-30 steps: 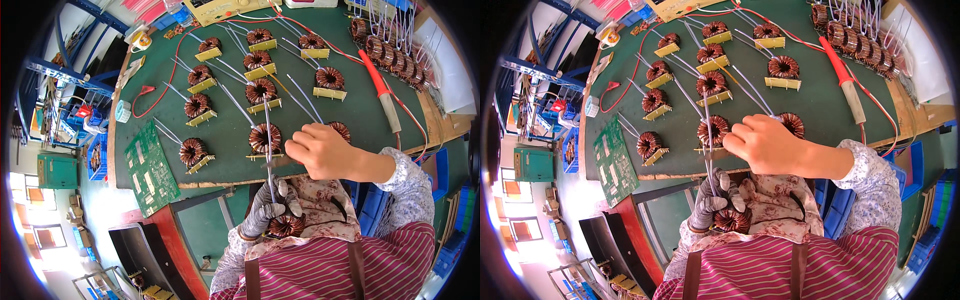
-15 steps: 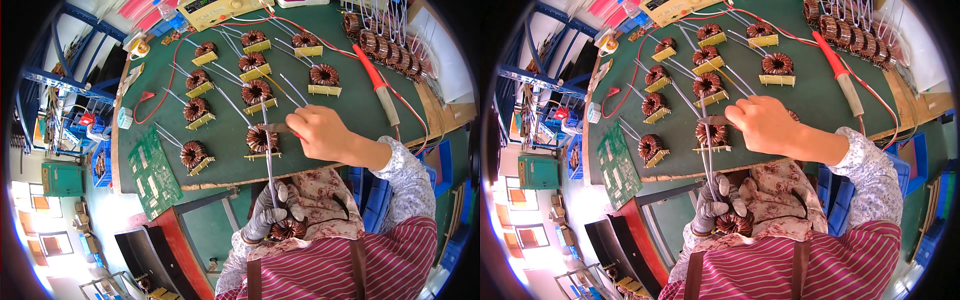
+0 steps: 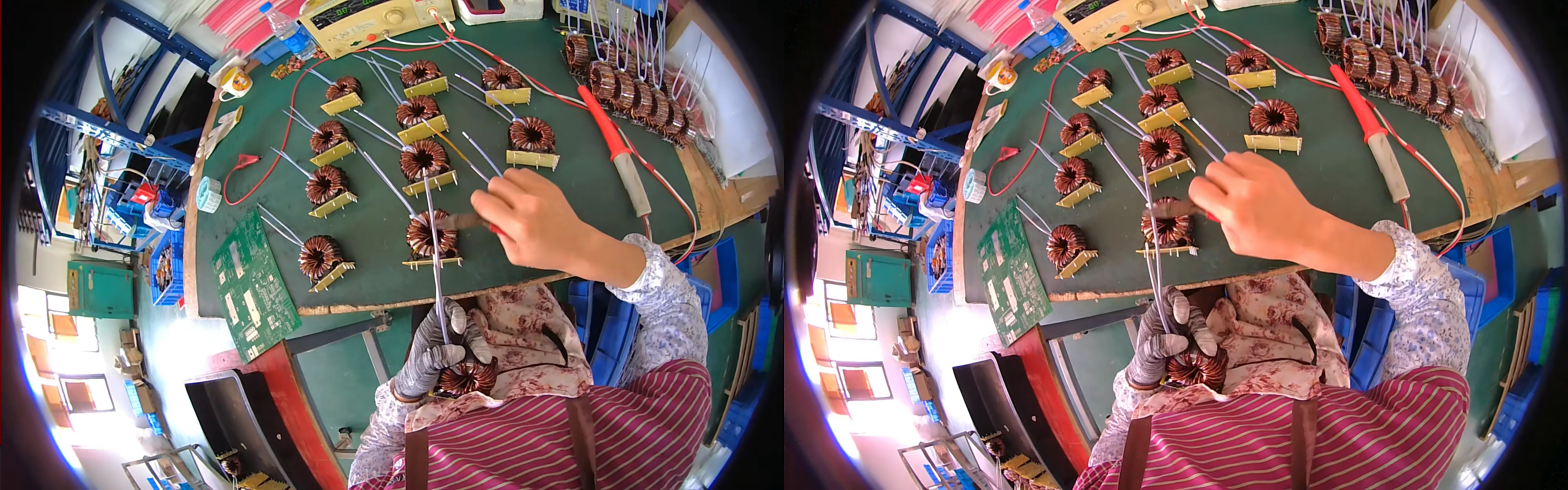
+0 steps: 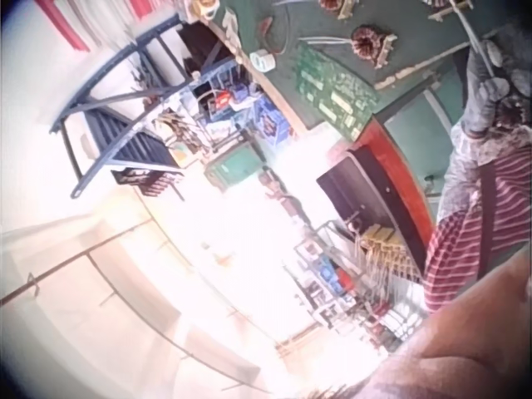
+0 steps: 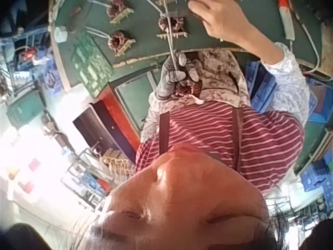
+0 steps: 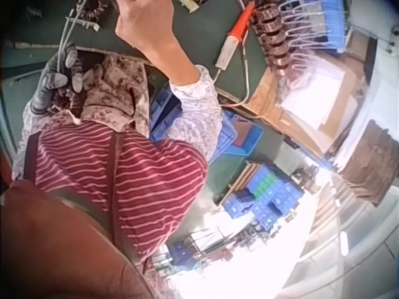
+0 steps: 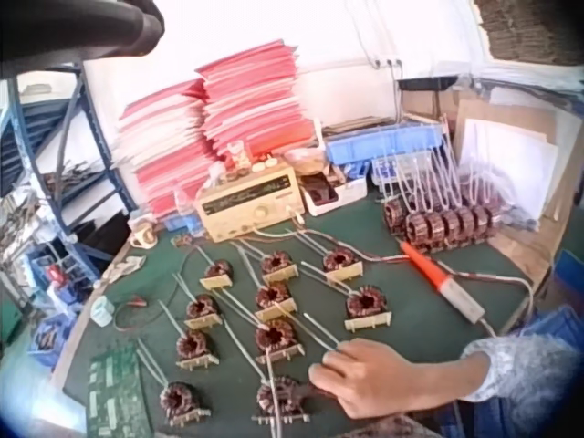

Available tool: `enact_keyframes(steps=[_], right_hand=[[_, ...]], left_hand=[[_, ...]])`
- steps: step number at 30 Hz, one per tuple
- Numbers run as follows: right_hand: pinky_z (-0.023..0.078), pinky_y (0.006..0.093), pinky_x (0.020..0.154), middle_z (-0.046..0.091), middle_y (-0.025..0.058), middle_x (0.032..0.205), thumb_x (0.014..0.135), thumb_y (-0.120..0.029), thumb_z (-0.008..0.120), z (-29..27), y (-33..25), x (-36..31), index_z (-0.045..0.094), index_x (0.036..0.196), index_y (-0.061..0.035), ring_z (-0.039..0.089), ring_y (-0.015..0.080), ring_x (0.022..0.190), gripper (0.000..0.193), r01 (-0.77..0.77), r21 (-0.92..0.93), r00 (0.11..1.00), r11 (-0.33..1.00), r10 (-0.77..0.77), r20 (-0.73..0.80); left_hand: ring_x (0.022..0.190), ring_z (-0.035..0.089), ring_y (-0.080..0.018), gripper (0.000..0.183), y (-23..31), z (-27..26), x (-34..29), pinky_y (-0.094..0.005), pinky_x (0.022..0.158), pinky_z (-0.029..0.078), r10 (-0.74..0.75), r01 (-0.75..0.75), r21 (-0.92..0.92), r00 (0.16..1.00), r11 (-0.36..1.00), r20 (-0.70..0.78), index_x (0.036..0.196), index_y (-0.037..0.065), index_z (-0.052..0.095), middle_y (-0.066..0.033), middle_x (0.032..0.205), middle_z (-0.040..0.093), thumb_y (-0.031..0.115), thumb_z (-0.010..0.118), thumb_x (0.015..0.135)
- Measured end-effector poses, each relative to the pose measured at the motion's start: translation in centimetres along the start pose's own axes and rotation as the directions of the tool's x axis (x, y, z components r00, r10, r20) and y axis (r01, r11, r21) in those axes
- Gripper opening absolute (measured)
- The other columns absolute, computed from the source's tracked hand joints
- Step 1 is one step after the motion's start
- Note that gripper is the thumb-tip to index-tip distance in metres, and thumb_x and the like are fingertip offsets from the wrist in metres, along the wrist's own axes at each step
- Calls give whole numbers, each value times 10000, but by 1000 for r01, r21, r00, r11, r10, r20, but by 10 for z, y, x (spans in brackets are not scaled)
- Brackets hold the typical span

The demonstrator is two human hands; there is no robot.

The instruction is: The person tests toroidal inductors with multimeter probes, then assembles them onto a large circuit board using pliers.

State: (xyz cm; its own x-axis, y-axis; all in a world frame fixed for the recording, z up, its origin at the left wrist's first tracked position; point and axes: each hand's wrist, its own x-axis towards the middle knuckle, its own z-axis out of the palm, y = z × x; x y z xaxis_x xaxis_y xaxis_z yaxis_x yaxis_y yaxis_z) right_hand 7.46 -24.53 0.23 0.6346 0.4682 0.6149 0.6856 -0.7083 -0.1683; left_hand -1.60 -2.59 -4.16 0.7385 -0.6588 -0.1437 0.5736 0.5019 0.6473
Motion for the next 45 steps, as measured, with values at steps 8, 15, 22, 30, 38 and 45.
enact_keyframes(steps=[8,15,22,30,38,45], right_hand=[[427,382,552,521,87,709,591,-4,579,10,34,14,486,765,-57,526,284,650,205,-179,-4,981,984,178,-76],[439,391,576,521,83,719,662,-32,589,11,14,4,502,797,-47,538,288,676,161,-25,75,992,997,16,124],[450,402,598,543,93,742,666,-32,592,3,19,2,507,825,-47,546,309,692,181,-133,234,991,963,134,15],[393,359,496,513,89,578,793,-162,631,-19,-9,0,521,815,-42,503,244,497,165,-532,533,843,658,354,405],[369,293,504,448,56,587,622,-338,806,-14,-51,-40,478,804,-34,445,161,516,482,-537,669,840,514,402,366],[300,212,486,412,-37,630,547,-170,846,-49,-25,-51,445,762,-91,383,27,553,462,-631,721,693,287,625,358]], left_hand=[[730,634,-274,350,-3,-2,-1,-317,665,537,-23,23,-5,999,1000,-23,929,83,426,-172,778,604,64,690,699],[807,626,-222,345,-1,-3,1,-302,729,499,-48,48,36,999,998,-10,962,99,423,-101,824,593,84,661,713],[801,619,-215,341,-3,-7,3,-291,714,496,-5,5,27,1000,1000,11,965,101,424,-100,827,593,105,667,725],[588,600,-220,396,11,13,14,-247,502,498,203,-190,87,959,978,-196,956,66,446,-175,738,596,76,715,665],[795,595,-295,432,37,38,66,-347,634,536,354,-349,164,935,923,0,1092,91,380,-128,882,510,91,651,756],[1005,479,-164,688,38,51,101,-273,808,438,263,-323,490,946,810,188,1394,98,155,-105,1217,411,206,576,860]])
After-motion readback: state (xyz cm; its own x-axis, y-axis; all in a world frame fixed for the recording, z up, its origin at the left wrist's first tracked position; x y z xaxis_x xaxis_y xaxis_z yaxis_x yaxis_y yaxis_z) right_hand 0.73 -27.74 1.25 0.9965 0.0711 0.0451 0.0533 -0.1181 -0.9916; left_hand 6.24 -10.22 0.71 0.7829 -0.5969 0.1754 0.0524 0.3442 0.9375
